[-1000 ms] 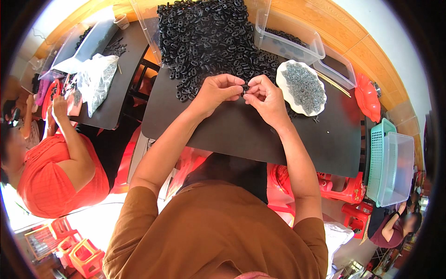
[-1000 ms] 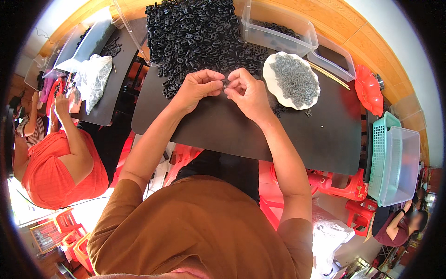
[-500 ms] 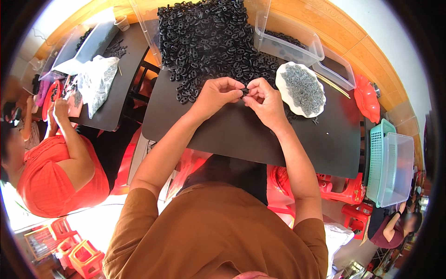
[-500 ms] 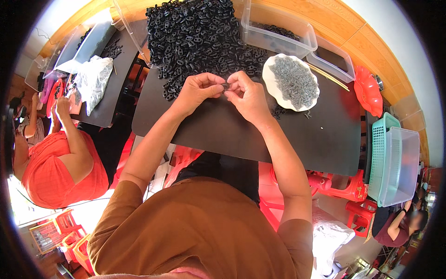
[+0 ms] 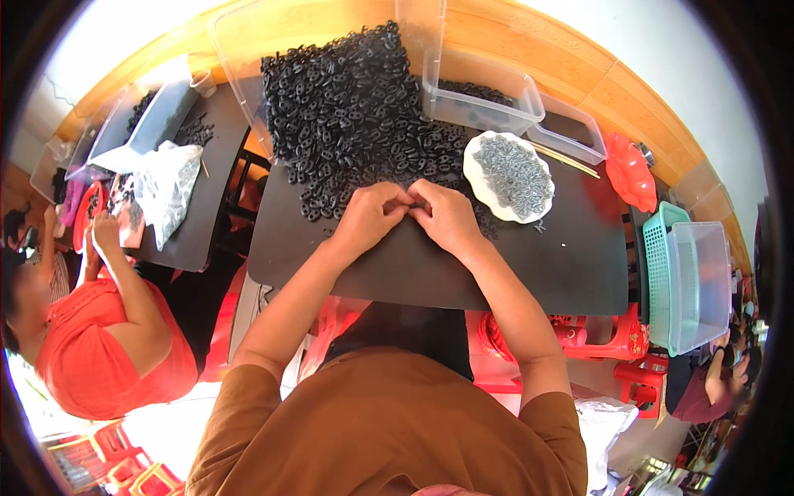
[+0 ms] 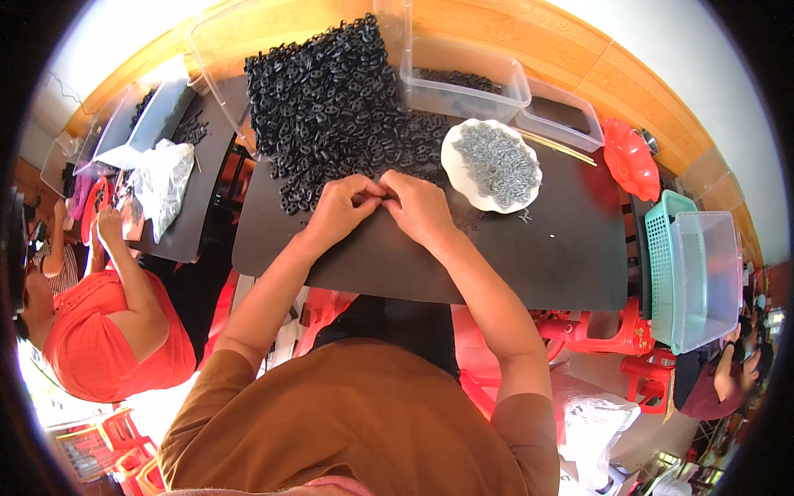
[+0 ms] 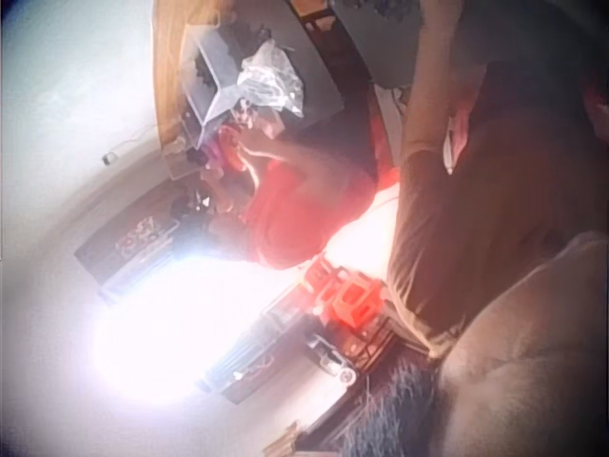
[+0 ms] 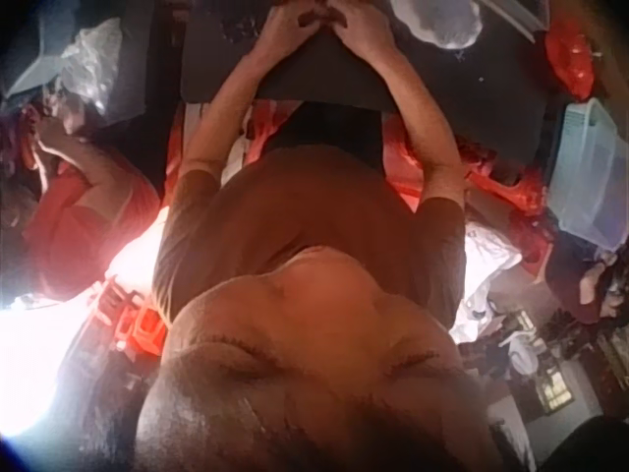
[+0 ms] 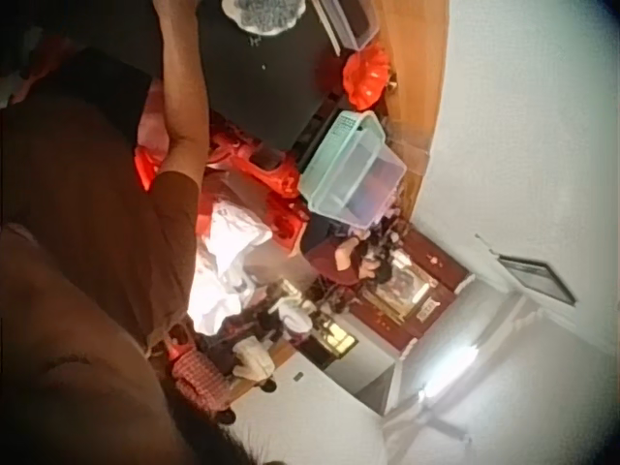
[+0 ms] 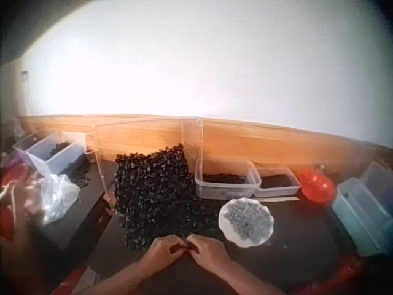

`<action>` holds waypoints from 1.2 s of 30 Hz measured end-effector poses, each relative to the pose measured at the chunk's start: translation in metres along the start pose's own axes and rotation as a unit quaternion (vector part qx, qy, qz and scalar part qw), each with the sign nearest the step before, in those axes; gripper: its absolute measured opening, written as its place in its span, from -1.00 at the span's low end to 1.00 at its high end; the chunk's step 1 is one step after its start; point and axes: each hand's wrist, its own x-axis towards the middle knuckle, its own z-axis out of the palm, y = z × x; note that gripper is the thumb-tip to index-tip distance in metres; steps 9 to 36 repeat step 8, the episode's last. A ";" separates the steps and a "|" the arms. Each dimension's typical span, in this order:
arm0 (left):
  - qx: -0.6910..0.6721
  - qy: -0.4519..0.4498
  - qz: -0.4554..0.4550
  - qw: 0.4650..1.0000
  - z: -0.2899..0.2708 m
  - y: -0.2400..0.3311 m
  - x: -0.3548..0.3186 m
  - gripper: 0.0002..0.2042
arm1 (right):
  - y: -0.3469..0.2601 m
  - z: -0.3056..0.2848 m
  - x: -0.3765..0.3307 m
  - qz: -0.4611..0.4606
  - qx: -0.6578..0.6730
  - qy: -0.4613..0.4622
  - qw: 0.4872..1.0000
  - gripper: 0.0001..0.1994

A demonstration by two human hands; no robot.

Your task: The person sits at a table and repeatedly picks up small black plastic rings and metal pins. They insert the pins into the rings by hand and place the assembled units into a white bowl.

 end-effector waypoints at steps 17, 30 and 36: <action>0.089 -0.008 0.088 0.992 0.004 -0.023 0.003 -0.87 | -0.065 -0.066 -0.017 -0.055 0.246 0.016 0.968 -0.66; 0.089 -0.008 0.088 0.992 0.004 -0.023 0.003 -0.87 | -0.065 -0.066 -0.017 -0.055 0.246 0.016 0.968 -0.66; 0.089 -0.008 0.088 0.992 0.004 -0.023 0.003 -0.87 | -0.065 -0.066 -0.017 -0.055 0.246 0.016 0.968 -0.66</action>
